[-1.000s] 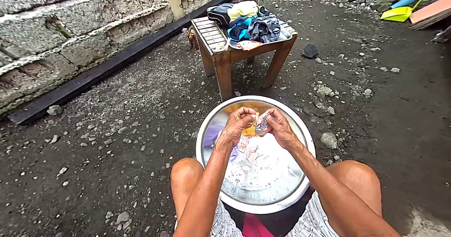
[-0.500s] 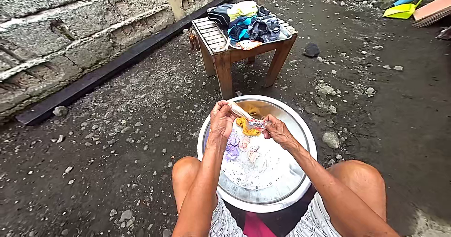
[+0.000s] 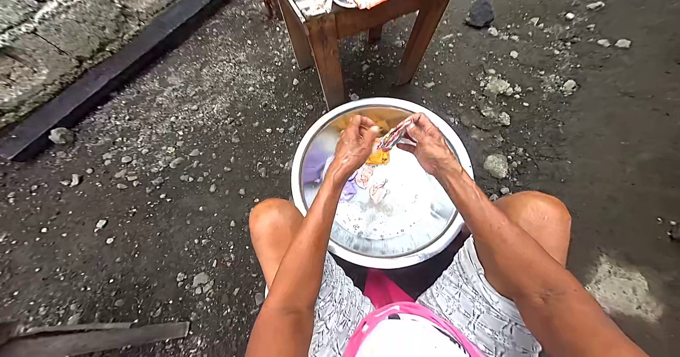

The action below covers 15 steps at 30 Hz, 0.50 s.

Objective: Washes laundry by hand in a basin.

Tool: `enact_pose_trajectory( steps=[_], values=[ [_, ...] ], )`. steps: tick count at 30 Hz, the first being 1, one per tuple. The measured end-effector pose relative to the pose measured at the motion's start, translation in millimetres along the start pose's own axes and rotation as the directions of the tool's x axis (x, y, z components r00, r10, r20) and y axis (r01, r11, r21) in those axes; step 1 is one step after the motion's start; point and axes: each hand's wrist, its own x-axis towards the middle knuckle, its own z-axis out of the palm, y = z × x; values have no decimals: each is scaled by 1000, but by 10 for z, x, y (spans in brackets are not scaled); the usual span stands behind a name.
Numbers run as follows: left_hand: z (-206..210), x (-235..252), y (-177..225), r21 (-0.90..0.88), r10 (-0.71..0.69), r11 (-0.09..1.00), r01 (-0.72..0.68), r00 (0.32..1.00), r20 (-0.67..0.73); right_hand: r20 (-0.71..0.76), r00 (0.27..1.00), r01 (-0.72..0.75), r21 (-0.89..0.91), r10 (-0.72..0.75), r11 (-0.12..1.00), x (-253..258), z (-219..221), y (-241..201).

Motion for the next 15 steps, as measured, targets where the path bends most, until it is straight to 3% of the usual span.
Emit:
enact_pose_trajectory(
  steps=[4,6,8,10,13,15],
  values=[
    [173,3,24,231,18,970,-75,970,241,-51,983,168,-119,-175,979,1,103,10],
    [201,-4,56,190,26,978,-91,948,318,-81,967,225,-178,-242,958,19,113,90],
    [230,-26,57,13,70,997,-80,931,358,-98,965,224,-160,-241,961,21,122,133],
    [254,-39,54,-142,84,989,-38,937,340,-82,990,115,-53,-119,992,13,118,122],
    [247,-14,21,-191,-8,980,49,978,209,11,988,-156,48,156,987,-29,125,11],
    [248,7,-22,-225,-42,972,73,990,137,92,972,-223,48,218,974,-55,85,2]
  ],
)
